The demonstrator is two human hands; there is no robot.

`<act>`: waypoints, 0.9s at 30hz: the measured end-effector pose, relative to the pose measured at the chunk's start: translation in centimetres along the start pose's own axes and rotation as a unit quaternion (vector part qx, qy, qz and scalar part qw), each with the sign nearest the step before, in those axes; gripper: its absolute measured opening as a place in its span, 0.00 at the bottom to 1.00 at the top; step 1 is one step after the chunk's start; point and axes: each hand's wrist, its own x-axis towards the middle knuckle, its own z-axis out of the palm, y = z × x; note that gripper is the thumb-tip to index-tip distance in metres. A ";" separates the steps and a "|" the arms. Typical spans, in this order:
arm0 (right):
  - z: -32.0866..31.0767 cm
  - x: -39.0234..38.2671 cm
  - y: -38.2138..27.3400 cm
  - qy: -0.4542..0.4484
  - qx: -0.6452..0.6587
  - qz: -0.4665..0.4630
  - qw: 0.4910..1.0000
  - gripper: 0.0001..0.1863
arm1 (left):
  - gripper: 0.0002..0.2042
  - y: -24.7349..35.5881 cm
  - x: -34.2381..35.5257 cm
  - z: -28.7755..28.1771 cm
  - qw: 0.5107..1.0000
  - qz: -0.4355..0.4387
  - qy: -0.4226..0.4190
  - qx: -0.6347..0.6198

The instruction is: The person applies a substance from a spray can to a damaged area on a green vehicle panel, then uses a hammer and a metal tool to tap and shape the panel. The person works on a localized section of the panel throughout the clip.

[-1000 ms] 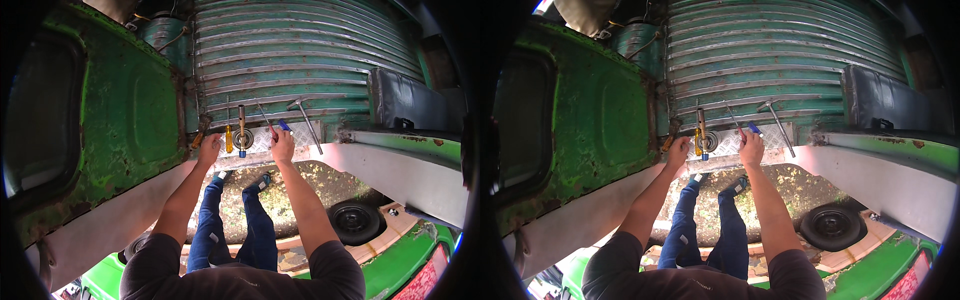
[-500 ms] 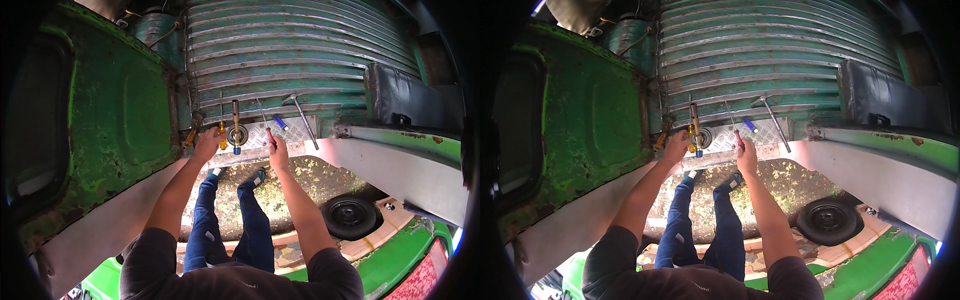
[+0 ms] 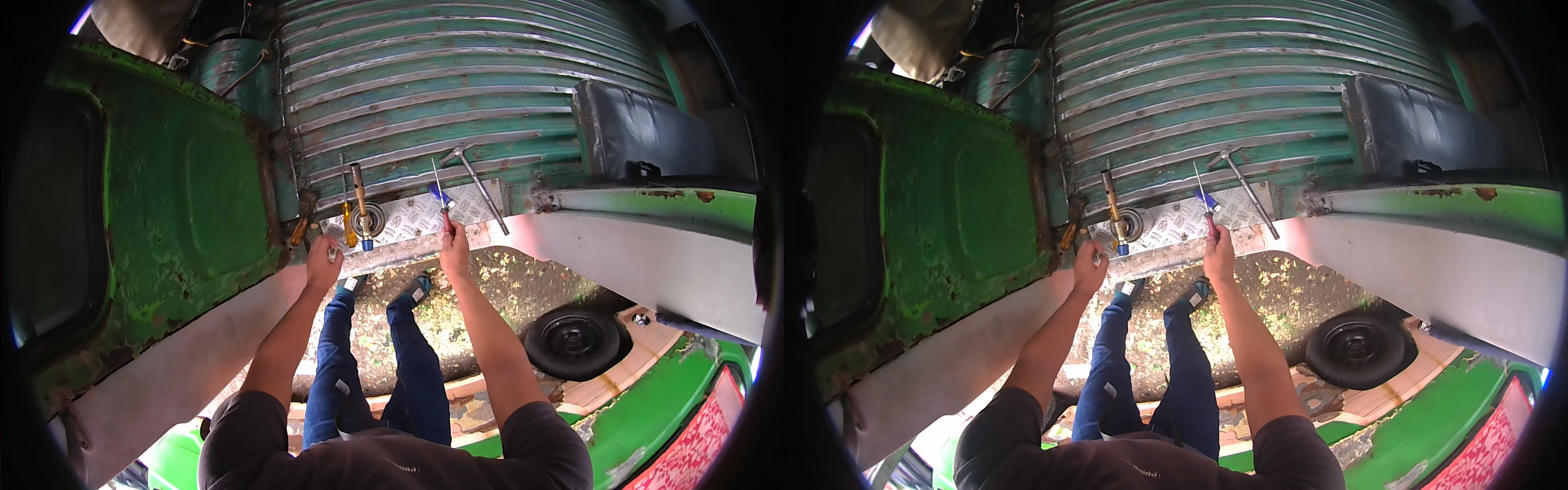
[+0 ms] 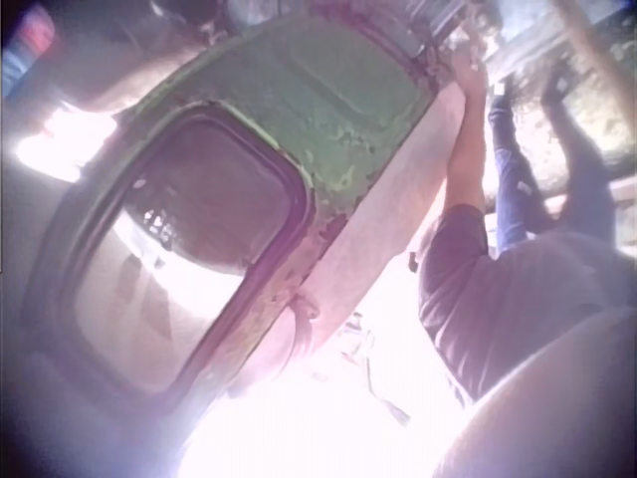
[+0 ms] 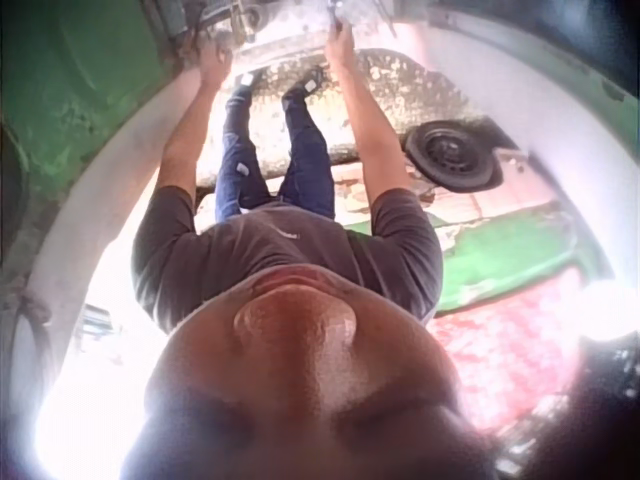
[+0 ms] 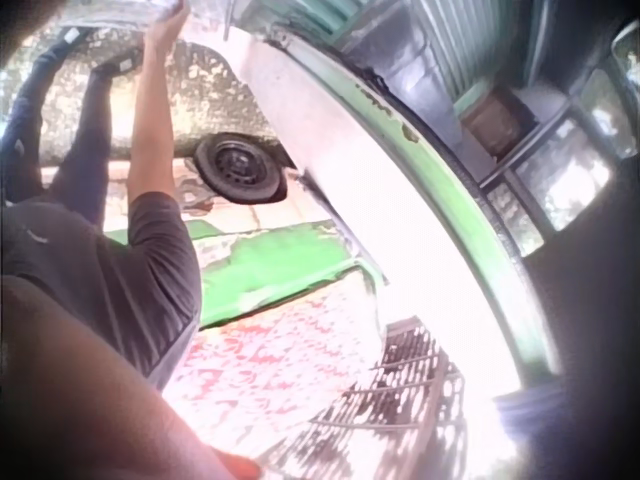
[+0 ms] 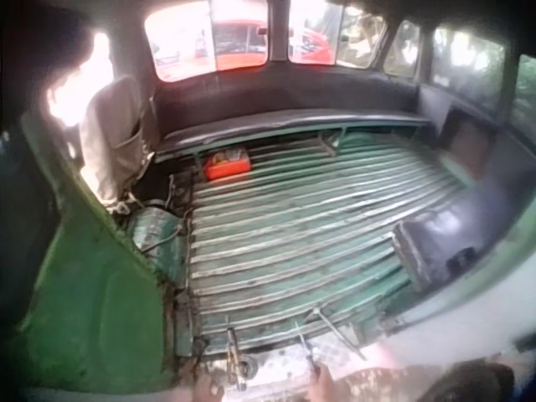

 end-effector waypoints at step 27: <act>-14.0 5.3 7.9 0.082 -0.007 0.064 0.995 0.08 | 0.16 15.9 15.0 17.5 0.994 -0.013 0.069 -0.081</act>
